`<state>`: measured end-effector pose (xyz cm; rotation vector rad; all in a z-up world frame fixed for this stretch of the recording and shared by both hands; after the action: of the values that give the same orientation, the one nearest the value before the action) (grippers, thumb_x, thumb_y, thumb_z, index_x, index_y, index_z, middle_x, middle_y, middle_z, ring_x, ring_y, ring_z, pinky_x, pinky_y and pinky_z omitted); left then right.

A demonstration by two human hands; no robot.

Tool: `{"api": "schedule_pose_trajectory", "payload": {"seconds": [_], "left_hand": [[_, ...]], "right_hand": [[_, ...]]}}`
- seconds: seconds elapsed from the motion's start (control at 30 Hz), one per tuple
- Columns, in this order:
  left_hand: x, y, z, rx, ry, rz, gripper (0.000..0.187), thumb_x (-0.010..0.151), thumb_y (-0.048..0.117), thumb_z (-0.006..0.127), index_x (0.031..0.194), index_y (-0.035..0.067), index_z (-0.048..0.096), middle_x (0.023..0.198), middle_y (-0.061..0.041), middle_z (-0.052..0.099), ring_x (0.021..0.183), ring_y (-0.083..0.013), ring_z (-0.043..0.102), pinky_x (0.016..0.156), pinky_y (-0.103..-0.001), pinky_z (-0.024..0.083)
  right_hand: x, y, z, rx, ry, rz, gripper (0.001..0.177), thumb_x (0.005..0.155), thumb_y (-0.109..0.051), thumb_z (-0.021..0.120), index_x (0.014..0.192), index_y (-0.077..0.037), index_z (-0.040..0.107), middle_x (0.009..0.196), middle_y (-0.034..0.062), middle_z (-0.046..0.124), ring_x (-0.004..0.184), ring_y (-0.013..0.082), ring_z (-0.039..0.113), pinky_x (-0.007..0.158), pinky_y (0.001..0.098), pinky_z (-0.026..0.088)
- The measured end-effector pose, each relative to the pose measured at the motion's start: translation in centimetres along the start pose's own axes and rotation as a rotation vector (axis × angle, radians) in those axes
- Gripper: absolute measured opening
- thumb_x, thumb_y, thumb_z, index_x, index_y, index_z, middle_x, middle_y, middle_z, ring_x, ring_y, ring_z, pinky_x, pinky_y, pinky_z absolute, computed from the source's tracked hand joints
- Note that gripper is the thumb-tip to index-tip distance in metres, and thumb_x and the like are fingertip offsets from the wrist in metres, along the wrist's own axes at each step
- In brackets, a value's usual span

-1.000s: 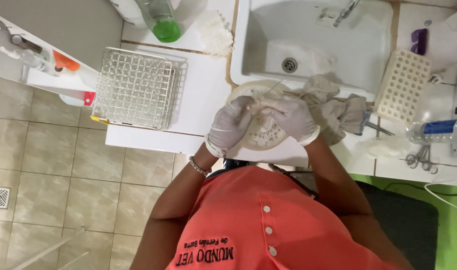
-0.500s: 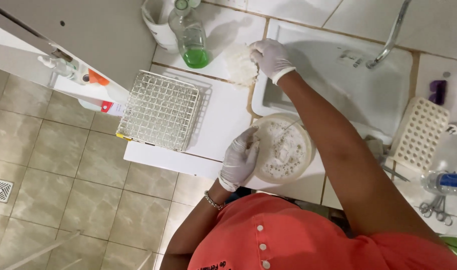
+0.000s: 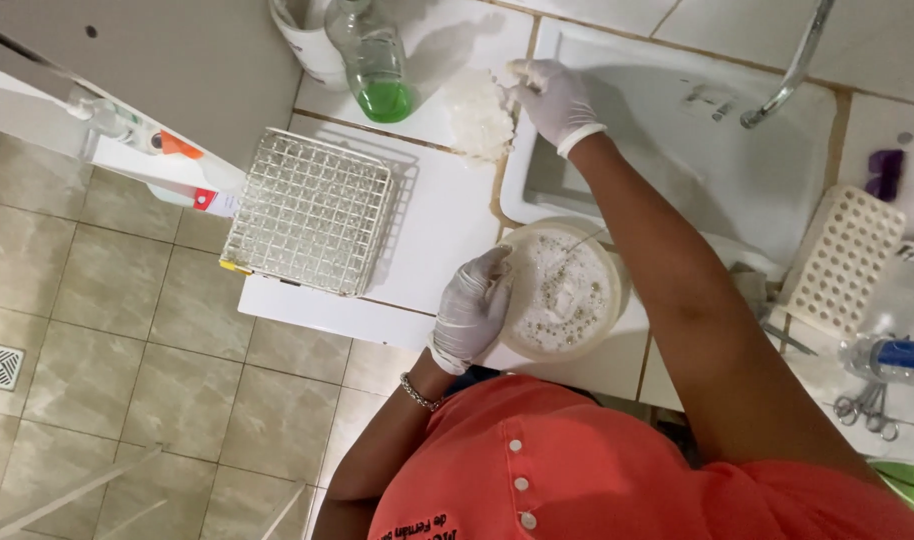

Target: The person scrubs a small metal instrument in a soapy bowl using a brush, then rinses it under running water from the tap. The person repeats this process with additional instruments, scrubbing and rinsing each one individually.

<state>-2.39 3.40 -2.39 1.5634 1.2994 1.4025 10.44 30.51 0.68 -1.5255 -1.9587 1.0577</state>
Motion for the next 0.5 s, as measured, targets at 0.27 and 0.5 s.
{"api": "schedule_pose_trajectory", "payload": {"seconds": [0.27, 0.5], "left_hand": [[-3.1, -7.2, 7.1, 0.992, -0.483, 0.26, 0.013, 0.092, 0.023, 0.063, 0.088, 0.017, 0.074, 0.071, 0.0, 0.07, 0.069, -0.0224, 0.071, 0.069, -0.041, 0.06], [-1.8, -5.8, 10.2, 0.846, -0.618, 0.269, 0.02, 0.095, 0.01, 0.061, 0.099, 0.002, 0.08, 0.081, -0.017, 0.076, 0.081, -0.0393, 0.075, 0.077, -0.046, 0.06]], "right_hand": [[-16.7, -1.1, -4.9, -0.391, -0.024, -0.229, 0.019, 0.102, -0.025, 0.064, 0.116, -0.018, 0.075, 0.106, 0.0169, 0.072, 0.104, 0.0404, 0.068, 0.093, 0.0536, 0.053], [-21.3, 10.5, -2.1, -0.593, 0.037, -0.125, 0.025, 0.095, -0.042, 0.064, 0.115, -0.03, 0.073, 0.116, 0.0025, 0.073, 0.116, 0.0287, 0.067, 0.102, 0.042, 0.052]]}}
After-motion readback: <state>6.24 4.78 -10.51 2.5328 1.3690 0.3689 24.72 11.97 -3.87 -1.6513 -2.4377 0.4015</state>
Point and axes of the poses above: each hand's wrist, its own x-axis towards the middle knuckle, its own z-axis out of the palm, y = z × x, the point moved 3 cm from there along x, towards the middle knuckle
